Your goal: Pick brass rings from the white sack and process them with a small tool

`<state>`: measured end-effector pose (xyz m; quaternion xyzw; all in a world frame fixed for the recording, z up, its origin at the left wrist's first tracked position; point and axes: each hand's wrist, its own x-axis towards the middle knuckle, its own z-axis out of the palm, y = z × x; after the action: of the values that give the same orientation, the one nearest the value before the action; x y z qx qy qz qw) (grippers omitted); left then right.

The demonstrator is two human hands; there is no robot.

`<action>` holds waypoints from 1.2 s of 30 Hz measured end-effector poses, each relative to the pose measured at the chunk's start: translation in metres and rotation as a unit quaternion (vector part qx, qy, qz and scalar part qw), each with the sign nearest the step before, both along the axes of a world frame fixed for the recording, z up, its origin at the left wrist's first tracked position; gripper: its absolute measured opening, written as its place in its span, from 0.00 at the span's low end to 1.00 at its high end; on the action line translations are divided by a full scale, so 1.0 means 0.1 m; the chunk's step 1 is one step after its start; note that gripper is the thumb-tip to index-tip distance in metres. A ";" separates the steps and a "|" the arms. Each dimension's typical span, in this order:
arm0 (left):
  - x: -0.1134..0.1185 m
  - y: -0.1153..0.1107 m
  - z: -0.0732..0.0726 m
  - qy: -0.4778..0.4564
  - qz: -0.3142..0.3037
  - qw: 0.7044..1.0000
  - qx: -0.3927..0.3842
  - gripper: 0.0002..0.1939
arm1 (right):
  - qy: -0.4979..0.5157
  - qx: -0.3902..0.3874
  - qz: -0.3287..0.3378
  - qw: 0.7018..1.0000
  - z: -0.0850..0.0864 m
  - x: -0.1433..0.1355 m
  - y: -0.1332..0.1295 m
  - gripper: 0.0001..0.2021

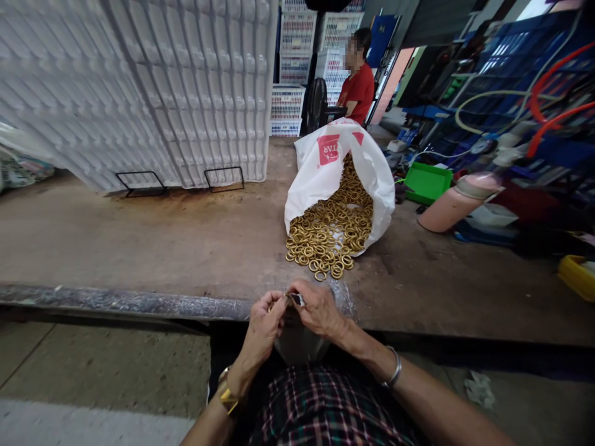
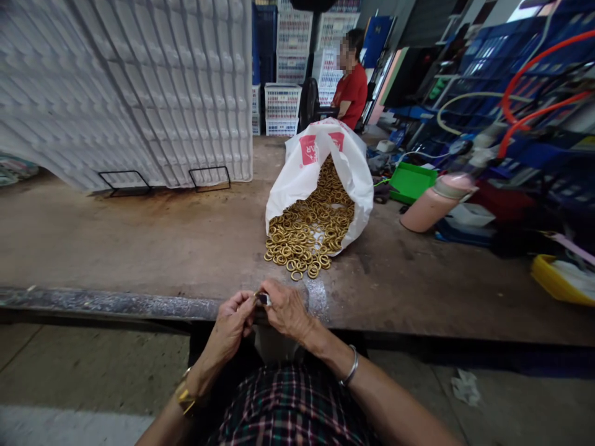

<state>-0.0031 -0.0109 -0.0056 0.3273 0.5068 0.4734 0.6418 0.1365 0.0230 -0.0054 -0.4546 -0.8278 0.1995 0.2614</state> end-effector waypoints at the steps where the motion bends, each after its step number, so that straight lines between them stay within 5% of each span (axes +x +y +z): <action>1: 0.00 0.00 -0.01 0.013 -0.003 1.000 0.002 0.18 | 0.026 -0.014 0.003 1.000 0.01 -0.02 0.00 0.06; 6: -0.01 -0.01 0.00 0.098 0.023 0.993 0.059 0.14 | 0.134 -0.168 -0.060 0.975 0.08 -0.09 0.04 0.08; 12: 0.01 -0.03 0.06 0.153 0.003 0.980 0.129 0.12 | 0.173 -0.331 -0.059 0.926 0.08 -0.13 0.04 0.15; 19: -0.03 -0.05 0.00 0.056 -0.032 0.998 0.008 0.16 | 0.188 -0.261 -0.076 0.944 0.02 -0.17 0.06 0.10; 36: -0.04 -0.08 -0.02 -0.048 -0.040 0.998 -0.006 0.16 | 0.229 -0.268 -0.046 0.935 -0.01 -0.16 0.06 0.10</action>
<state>-0.0073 -0.0185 -0.0079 0.3203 0.4649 0.4596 0.6856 0.1206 0.0286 -0.0064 -0.4871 -0.6394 0.5009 0.3211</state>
